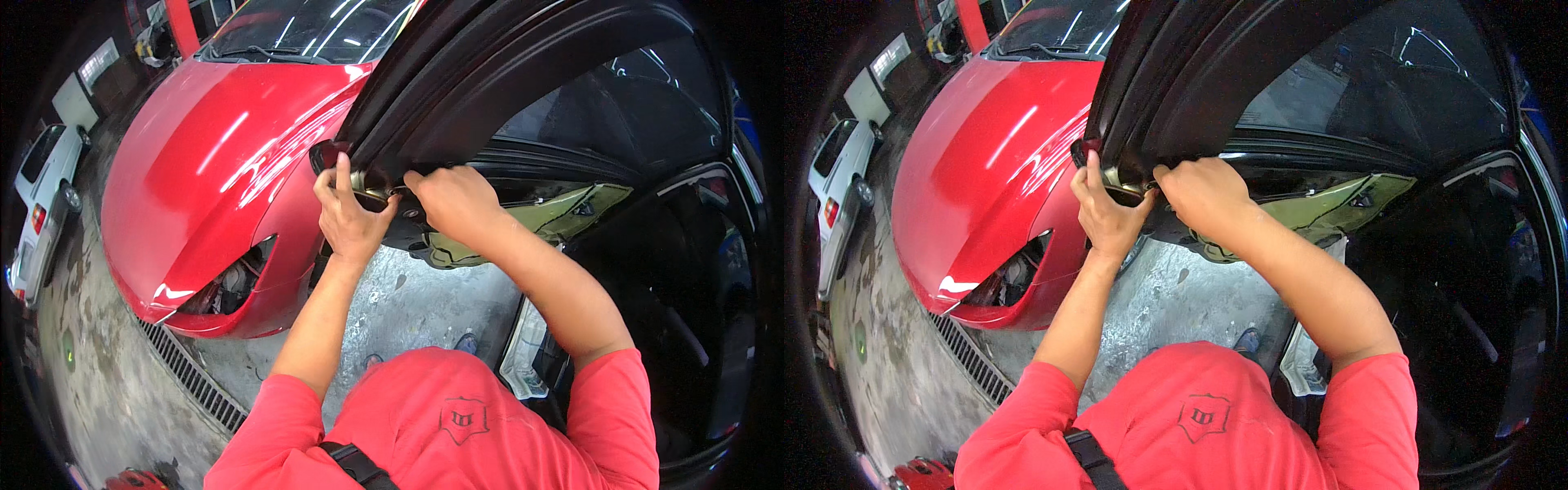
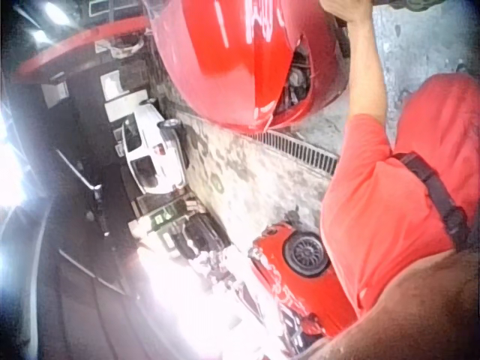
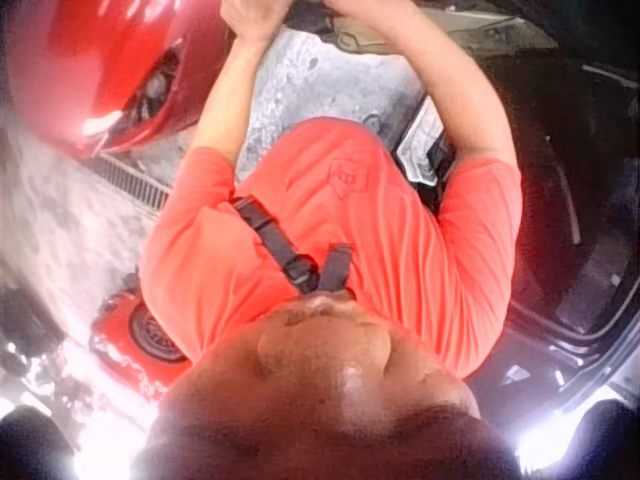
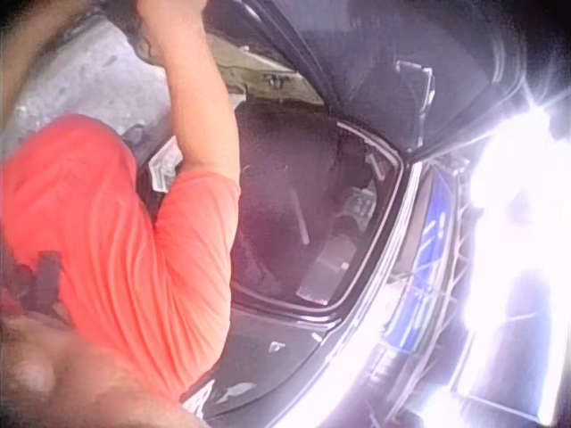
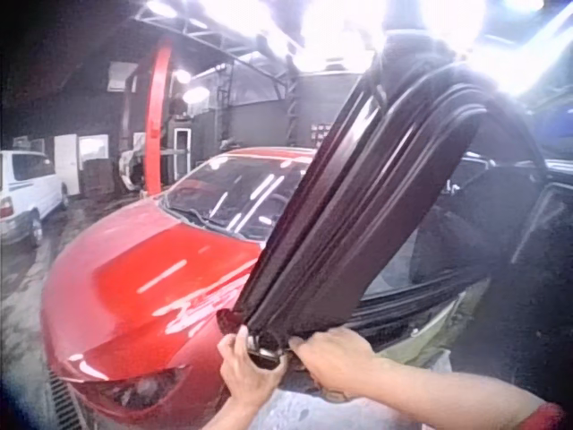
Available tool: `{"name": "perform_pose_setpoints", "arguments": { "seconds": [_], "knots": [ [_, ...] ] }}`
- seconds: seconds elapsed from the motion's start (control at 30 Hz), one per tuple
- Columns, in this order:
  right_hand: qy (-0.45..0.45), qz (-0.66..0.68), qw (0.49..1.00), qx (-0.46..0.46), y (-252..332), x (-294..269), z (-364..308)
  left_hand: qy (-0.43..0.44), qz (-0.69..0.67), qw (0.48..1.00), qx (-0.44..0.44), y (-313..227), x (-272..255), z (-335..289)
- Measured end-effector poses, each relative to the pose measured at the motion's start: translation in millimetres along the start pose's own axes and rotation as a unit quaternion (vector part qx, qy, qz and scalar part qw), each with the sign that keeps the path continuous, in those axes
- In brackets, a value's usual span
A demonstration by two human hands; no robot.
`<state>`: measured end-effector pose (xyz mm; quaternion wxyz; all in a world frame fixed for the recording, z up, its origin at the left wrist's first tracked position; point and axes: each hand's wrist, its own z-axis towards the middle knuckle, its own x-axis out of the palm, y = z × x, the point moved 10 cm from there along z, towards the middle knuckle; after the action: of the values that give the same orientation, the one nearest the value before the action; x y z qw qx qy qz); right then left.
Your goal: The person works on the interior components of an open car door by using a metal pry tool to reach behind the door frame, using a phone flashlight to see the internal mechanisms, and pulling on various parts to check their fit or remove them.
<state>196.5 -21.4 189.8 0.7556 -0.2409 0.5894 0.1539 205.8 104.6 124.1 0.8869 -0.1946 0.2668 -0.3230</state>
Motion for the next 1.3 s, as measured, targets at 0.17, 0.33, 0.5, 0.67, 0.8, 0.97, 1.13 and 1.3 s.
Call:
{"name": "perform_pose_setpoints", "arguments": {
  "seconds": [0.17, 0.33, 0.5, 0.67, 0.8, 0.97, 1.13, 1.3],
  "knots": [
    [0.013, 0.009, 0.999, -0.039, 2.6, -0.7, 8.9, -0.076, -0.03, 0.986, 0.147, -6.1, 6.4, -21.6],
    [0.024, 0.024, 0.999, -0.027, -2.7, 0.7, 4.0, -0.068, -0.013, 0.991, 0.118, -21.2, 8.8, -20.0],
    [0.035, 0.025, 0.998, -0.039, 1.1, 3.1, 6.3, -0.092, 0.0, 0.991, 0.098, -18.9, 8.6, -23.7],
    [0.009, 0.006, 0.998, -0.06, -0.6, 2.6, 1.7, -0.069, 0.035, 0.988, 0.131, -35.7, 5.5, -20.4],
    [-0.013, 0.001, 0.998, -0.062, 1.9, 3.8, -2.3, -0.046, 0.049, 0.987, 0.146, -37.0, 7.8, -20.7],
    [-0.039, -0.048, 0.998, 0.034, 15.0, 11.3, -4.9, -0.047, -0.026, 0.994, 0.09, -10.6, 2.8, -16.7],
    [-0.092, -0.138, 0.984, 0.065, 19.0, 23.2, -7.3, 0.029, -0.004, 0.999, 0.046, 4.8, -17.9, 11.5],
    [-0.045, -0.138, 0.988, 0.045, 19.8, 30.3, 4.9, 0.166, -0.054, 0.984, 0.046, 17.3, -8.1, 47.2]
  ]
}}
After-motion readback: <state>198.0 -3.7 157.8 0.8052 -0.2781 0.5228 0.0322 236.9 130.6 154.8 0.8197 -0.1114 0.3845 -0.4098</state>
